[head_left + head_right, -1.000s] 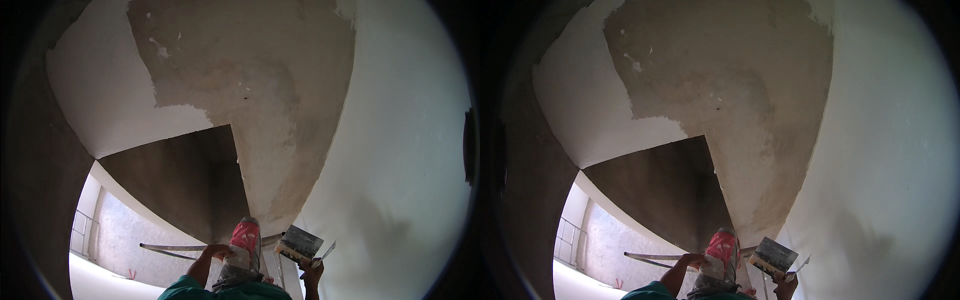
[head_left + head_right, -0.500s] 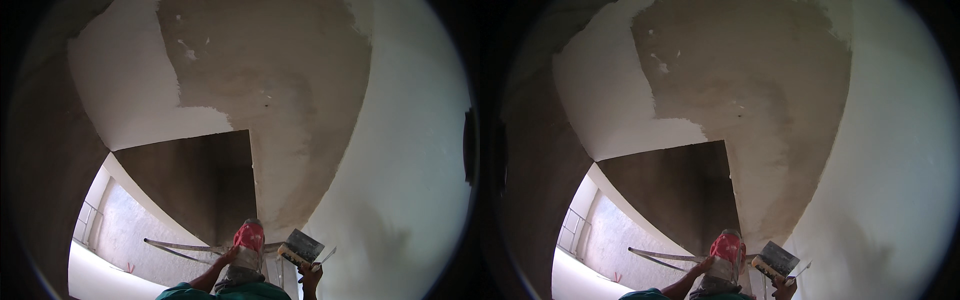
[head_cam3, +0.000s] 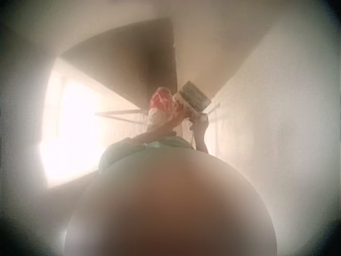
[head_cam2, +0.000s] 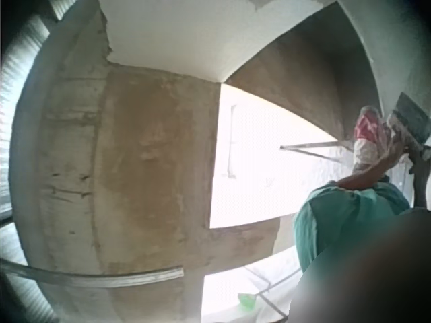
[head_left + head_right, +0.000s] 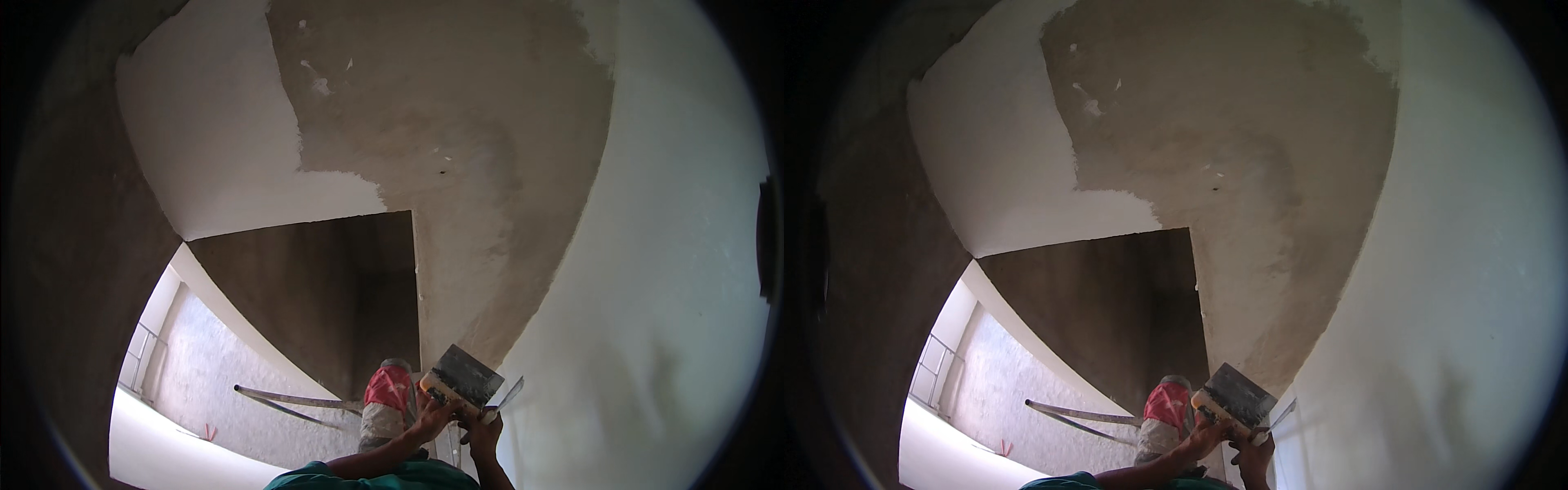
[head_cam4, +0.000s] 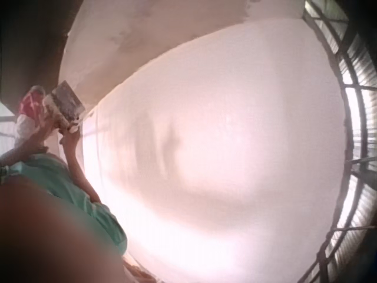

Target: The person climbs a scaffold and uses a trowel and hawk to apply plaster to a wall. They repeatedly scoop plaster from the hawk and spread it across the wall surface, smoothing it with the trowel.

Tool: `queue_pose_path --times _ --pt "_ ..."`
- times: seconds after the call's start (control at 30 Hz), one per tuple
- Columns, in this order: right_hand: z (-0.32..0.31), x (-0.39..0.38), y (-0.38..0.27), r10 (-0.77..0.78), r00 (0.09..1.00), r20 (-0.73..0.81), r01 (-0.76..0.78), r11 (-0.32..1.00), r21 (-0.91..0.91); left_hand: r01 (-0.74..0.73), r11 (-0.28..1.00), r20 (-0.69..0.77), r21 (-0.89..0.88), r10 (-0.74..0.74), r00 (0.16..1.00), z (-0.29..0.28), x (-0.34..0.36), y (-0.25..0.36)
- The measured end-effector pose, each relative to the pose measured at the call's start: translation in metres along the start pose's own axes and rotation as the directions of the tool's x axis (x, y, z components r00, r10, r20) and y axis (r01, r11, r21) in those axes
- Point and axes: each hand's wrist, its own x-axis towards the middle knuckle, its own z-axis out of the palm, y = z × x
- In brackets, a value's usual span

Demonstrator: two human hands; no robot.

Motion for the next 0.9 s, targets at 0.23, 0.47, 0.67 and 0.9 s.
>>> queue_pose_path --times 0.23,0.47,0.67,0.9 --pt "0.001 0.014 0.005 0.015 0.992 0.124 -0.012 0.999 -0.030 -0.035 0.943 -0.378 0.332 0.167 0.911 0.003 0.013 0.084" --pt "-0.069 0.011 0.034 -0.038 0.996 -0.082 0.003 0.918 -0.397 -0.294 -0.392 0.490 0.872 0.719 0.493 0.078 0.117 0.283" --pt "-0.098 0.000 0.064 -0.022 0.976 -0.215 -0.056 0.935 -0.350 0.110 -0.799 0.759 0.591 0.597 0.262 0.145 0.208 0.365" --pt "-0.106 -0.006 0.070 -0.005 0.954 -0.299 -0.100 0.937 -0.334 0.149 -0.799 0.675 0.583 0.578 0.458 0.095 0.258 0.318"
